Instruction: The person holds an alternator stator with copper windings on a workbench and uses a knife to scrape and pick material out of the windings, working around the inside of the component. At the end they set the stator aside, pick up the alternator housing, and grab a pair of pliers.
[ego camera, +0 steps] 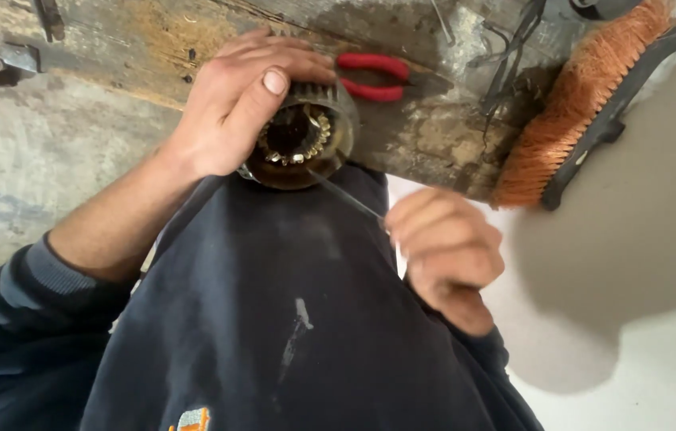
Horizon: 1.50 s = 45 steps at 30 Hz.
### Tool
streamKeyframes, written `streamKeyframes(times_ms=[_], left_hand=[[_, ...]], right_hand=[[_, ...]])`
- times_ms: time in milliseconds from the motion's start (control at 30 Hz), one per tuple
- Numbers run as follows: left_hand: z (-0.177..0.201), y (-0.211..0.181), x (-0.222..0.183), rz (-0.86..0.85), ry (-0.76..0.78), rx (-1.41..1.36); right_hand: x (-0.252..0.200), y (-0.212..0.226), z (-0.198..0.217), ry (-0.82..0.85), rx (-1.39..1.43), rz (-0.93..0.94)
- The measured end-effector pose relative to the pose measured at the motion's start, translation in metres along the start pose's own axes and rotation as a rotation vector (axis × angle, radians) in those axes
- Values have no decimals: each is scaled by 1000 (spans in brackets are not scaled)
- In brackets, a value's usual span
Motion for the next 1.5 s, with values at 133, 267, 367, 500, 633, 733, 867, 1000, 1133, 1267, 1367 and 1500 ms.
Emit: streamKeyframes(times_ms=[133, 267, 367, 500, 633, 733, 867, 1000, 1133, 1267, 1367, 1500], left_hand=[[-2, 4, 4, 19, -6, 10], [-5, 7, 6, 46, -6, 6], [-9, 5, 10, 68, 0, 3], [-14, -8, 12, 65, -26, 56], [-20, -29, 19, 34, -64, 66], [-26, -34, 23, 42, -63, 117], [-35, -37, 26, 38, -52, 177], [-37, -38, 26, 52, -57, 217], [-38, -36, 25, 69, -64, 234], [-37, -37, 25, 79, -62, 236], [-37, -38, 26, 81, -66, 243], [-37, -40, 26, 69, -56, 225]], right_hand=[[-31, 9, 53, 184, -533, 12], [-33, 18, 65, 202, -819, -151], [-33, 22, 73, 125, -770, -326], [-35, 18, 67, 131, -523, -549], [-43, 15, 59, 131, -437, -576], [-62, 12, 66, 52, -419, -403], [-66, 3, 61, 55, -491, -209], [-44, 0, 46, 201, -579, -183], [-40, -4, 36, 335, -625, -208], [-40, -7, 24, 360, -624, -186], [-27, -3, 6, 463, -683, -140], [-19, 6, -20, 658, -739, -2]])
Point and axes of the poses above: each hand's wrist, its own x-axis towards the middle knuckle, its own z-axis out of the back of the hand, y = z × x, the point moved 9 cm from there along x, towards the middle knuckle, and after that the axes turned 12 degrees about z, right-handed, at the moved point
